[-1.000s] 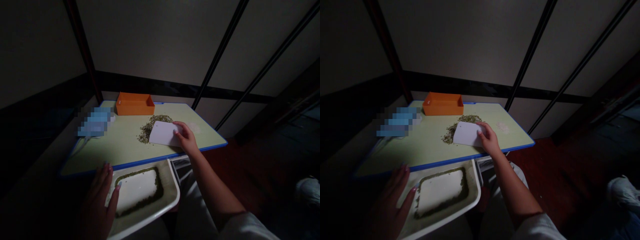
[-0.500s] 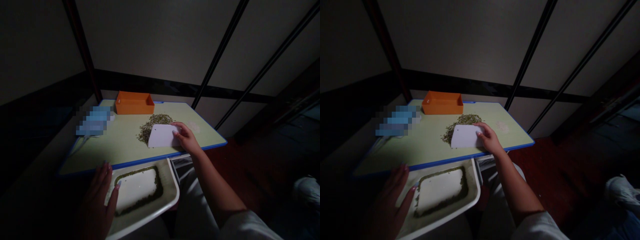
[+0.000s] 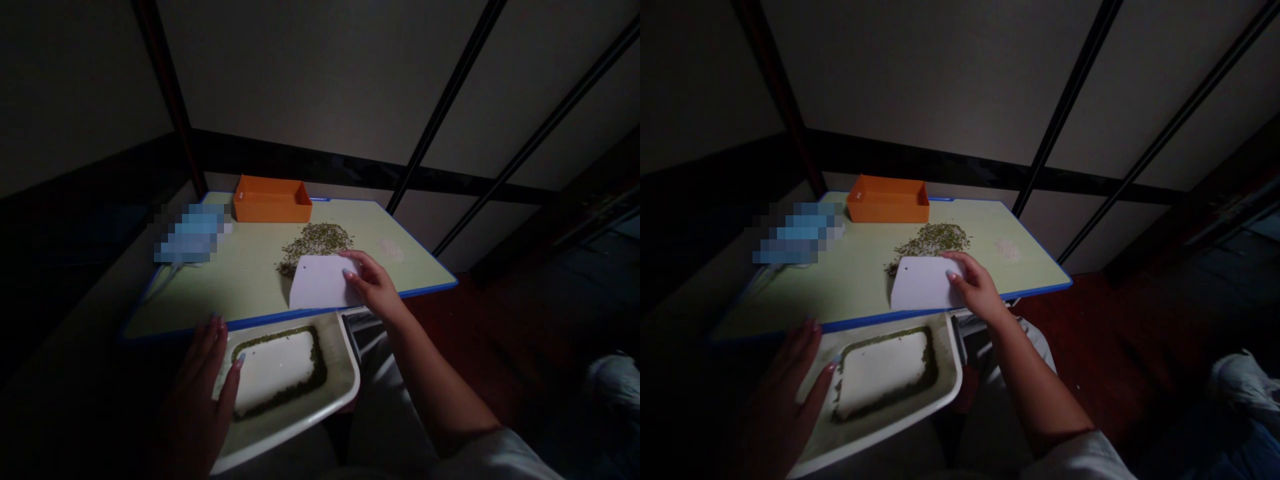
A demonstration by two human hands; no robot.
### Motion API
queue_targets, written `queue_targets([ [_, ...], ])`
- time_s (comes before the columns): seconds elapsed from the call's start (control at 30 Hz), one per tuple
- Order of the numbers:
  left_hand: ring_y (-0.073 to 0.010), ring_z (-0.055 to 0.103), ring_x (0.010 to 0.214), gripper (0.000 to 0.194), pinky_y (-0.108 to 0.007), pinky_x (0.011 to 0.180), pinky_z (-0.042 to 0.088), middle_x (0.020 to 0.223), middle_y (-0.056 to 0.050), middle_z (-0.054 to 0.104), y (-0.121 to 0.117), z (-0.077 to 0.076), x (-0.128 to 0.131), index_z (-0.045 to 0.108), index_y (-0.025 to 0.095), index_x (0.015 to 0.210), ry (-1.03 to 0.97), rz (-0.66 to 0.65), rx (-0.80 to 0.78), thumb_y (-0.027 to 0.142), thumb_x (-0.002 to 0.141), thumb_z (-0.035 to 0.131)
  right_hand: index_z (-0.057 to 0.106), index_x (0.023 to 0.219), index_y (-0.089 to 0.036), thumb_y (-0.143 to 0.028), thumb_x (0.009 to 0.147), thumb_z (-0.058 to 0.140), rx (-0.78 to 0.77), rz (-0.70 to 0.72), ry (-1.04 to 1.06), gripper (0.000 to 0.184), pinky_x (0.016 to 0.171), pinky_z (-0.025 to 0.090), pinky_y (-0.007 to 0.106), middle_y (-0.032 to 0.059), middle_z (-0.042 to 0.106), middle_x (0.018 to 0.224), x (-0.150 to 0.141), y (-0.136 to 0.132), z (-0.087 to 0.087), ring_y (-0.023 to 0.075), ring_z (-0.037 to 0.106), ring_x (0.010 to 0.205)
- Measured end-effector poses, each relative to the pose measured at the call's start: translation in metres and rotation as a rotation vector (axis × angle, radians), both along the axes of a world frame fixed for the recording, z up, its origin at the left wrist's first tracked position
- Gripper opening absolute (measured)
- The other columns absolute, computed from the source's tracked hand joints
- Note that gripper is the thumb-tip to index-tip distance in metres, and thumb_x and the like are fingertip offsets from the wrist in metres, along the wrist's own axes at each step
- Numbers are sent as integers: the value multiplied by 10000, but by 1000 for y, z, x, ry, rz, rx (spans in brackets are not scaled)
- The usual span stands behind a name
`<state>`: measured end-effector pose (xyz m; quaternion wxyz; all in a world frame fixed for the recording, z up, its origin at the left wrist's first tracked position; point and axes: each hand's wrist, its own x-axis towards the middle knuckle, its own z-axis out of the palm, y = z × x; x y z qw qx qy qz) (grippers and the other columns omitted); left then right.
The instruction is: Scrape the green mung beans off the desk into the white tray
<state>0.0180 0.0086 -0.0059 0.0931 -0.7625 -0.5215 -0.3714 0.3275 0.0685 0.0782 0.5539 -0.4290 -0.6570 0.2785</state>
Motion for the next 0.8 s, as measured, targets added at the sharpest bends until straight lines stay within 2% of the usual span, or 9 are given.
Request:
queue_targets([
  [0.17, -238, 384, 1407, 648, -448, 1069, 475, 1507, -69, 451, 0, -1, 0, 188, 306, 1491, -8, -8, -3, 323, 894, 440, 659, 1124, -300, -254, 863, 620, -13, 12, -13, 268, 983, 478, 397, 26, 670, 1191, -11, -17, 2, 216, 607, 1105],
  [0.23, -232, 380, 1409, 646, -439, 1063, 480, 1511, -65, 446, 0, -2, 0, 184, 311, 1491, -1, -4, 11, 322, 896, 436, 657, 1132, -297, -267, 865, 623, 15, -43, -6, 271, 976, 486, 402, 35, 668, 1191, -7, -24, 4, 227, 608, 1100],
  [0.3, -228, 387, 1404, 637, -432, 1051, 491, 1504, -61, 455, 1, -3, 0, 191, 312, 1489, 8, 5, 23, 327, 897, 425, 646, 1151, -299, -279, 869, 624, 68, -199, 17, 283, 959, 499, 415, 51, 657, 1203, 1, -31, 7, 239, 616, 1077],
  [0.4, -223, 428, 1378, 629, -423, 1032, 507, 1492, -50, 472, 2, -5, -2, 204, 320, 1486, 3, 24, 34, 347, 895, 417, 549, 1287, -316, -278, 884, 610, 173, -492, 19, 409, 832, 560, 397, 83, 636, 1238, 10, -46, 11, 232, 656, 954],
  [0.5, -201, 457, 1355, 629, -382, 1012, 521, 1504, -13, 460, 4, -10, -6, 198, 349, 1483, -19, 27, 21, 363, 890, 408, 561, 1251, -280, -238, 880, 605, 317, -640, -152, 376, 722, 582, 320, 102, 680, 1144, -2, -65, 8, 218, 687, 903],
  [0.57, -191, 450, 1360, 625, -361, 1017, 514, 1522, 5, 434, 5, -15, -9, 194, 357, 1482, -37, 18, -2, 361, 892, 399, 570, 1228, -246, -172, 891, 559, 375, -598, -362, 346, 667, 584, 275, 74, 731, 997, -21, -78, 3, 190, 712, 810],
  [0.67, -218, 410, 1389, 641, -400, 1065, 479, 1550, -6, 385, 8, -22, -14, 186, 340, 1487, -11, 15, -44, 363, 886, 405, 564, 1262, -156, -118, 907, 437, 638, -326, -648, 379, 742, 599, 292, 101, 761, 967, -54, -88, -4, 197, 732, 897],
  [0.73, -235, 398, 1396, 641, -431, 1073, 473, 1563, -13, 355, 11, -25, -19, 179, 334, 1490, 5, 2, -28, 341, 886, 393, 578, 1253, -113, -134, 920, 431, 682, -276, -740, 365, 750, 607, 308, 137, 760, 1003, -69, -88, -7, 209, 728, 947],
  [0.8, -237, 402, 1391, 667, -430, 1060, 487, 1569, -11, 334, 14, -27, -24, 165, 337, 1491, 40, -34, -9, 319, 876, 423, 609, 1218, -114, -166, 925, 458, 686, -293, -813, 333, 722, 616, 323, 157, 753, 1038, -77, -84, -9, 226, 730, 947],
])
